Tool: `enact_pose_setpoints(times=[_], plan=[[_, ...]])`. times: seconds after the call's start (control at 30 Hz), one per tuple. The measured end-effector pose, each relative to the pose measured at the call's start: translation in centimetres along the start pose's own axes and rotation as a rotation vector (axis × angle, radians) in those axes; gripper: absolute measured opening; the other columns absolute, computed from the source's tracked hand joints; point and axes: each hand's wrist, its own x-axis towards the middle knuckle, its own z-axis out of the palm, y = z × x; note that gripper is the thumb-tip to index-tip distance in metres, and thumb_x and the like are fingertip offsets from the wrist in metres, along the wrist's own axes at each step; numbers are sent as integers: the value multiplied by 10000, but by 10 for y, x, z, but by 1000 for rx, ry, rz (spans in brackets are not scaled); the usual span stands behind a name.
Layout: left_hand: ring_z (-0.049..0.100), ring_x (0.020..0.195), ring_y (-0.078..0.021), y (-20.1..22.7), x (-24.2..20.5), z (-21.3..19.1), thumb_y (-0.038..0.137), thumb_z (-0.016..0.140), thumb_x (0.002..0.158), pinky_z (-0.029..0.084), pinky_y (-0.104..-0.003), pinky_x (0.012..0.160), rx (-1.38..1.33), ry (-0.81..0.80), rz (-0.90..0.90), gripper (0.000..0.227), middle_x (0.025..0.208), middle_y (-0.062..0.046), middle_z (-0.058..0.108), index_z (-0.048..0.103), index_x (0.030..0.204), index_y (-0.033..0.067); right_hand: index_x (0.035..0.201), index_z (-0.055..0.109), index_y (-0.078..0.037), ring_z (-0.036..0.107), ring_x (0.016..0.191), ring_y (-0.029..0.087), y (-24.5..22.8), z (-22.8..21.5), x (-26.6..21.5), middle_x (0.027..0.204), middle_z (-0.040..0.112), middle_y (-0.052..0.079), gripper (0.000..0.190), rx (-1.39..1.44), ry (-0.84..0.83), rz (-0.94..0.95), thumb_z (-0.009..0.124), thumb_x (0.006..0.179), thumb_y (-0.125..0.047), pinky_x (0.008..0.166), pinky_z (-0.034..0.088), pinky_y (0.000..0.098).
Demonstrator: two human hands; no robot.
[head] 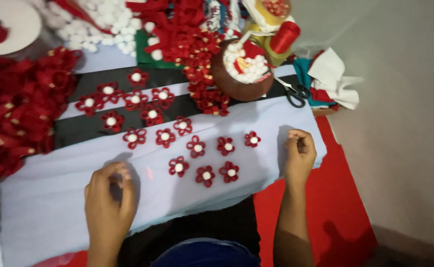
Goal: Organizing and arranging small red decorative floral elements into patterns on a white fabric surface.
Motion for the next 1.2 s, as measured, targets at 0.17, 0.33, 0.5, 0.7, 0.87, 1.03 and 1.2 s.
enact_pose_setpoints(times=[0.17, 0.33, 0.5, 0.7, 0.87, 1.03, 1.2], plan=[[588, 852, -185, 10, 6, -10, 158, 575, 983, 478, -340, 819, -202, 31, -125, 344, 1144, -69, 640, 551, 1309, 52, 1059, 679, -88, 611, 954, 125, 19, -2, 4, 1013, 669, 21, 103, -92, -111, -137, 590, 1009, -73, 889, 479, 253], [584, 858, -149, 18, 20, -32, 216, 583, 954, 484, -318, 886, -284, -82, -194, 377, 1237, -44, 573, 555, 1310, 96, 1049, 683, -89, 610, 958, 132, 7, 2, -1, 1027, 678, 18, 119, -119, -105, -119, 585, 988, -59, 888, 481, 270], [656, 829, -388, 29, 56, -60, 141, 676, 954, 516, -490, 781, -64, -82, 137, 293, 1001, -182, 631, 662, 1215, 9, 1024, 721, -47, 587, 805, 225, 5, 8, -5, 887, 639, 117, 114, -209, -54, -267, 664, 981, 42, 783, 496, 362], [675, 904, -253, 10, 139, -51, 135, 688, 985, 480, -406, 827, 242, 157, 615, 292, 1059, -35, 675, 667, 1275, 113, 1028, 726, -49, 599, 790, 264, 4, 11, -10, 898, 650, 132, 94, -267, -20, -315, 673, 998, 22, 745, 498, 384], [686, 969, -243, -18, 157, -24, 124, 683, 984, 462, -375, 856, 260, 292, 751, 248, 1058, -36, 688, 702, 1232, 119, 1032, 730, -51, 594, 780, 244, 1, 13, -10, 885, 652, 129, 100, -261, 18, -264, 670, 985, 14, 743, 501, 374], [689, 952, -228, -28, 159, -23, 89, 674, 973, 463, -347, 832, 188, 298, 740, 182, 1040, -17, 704, 726, 1145, 119, 1041, 731, -41, 605, 805, 239, -11, 11, -7, 921, 682, 150, 99, -228, -23, -186, 653, 998, 3, 796, 508, 381], [682, 879, -214, -28, 157, -31, 49, 682, 966, 477, -349, 807, 68, 309, 636, 173, 1029, 4, 701, 729, 1116, 120, 1097, 715, 14, 615, 919, 310, -30, 1, 22, 994, 669, 244, 68, -255, -11, -246, 680, 1055, -27, 879, 495, 460]])
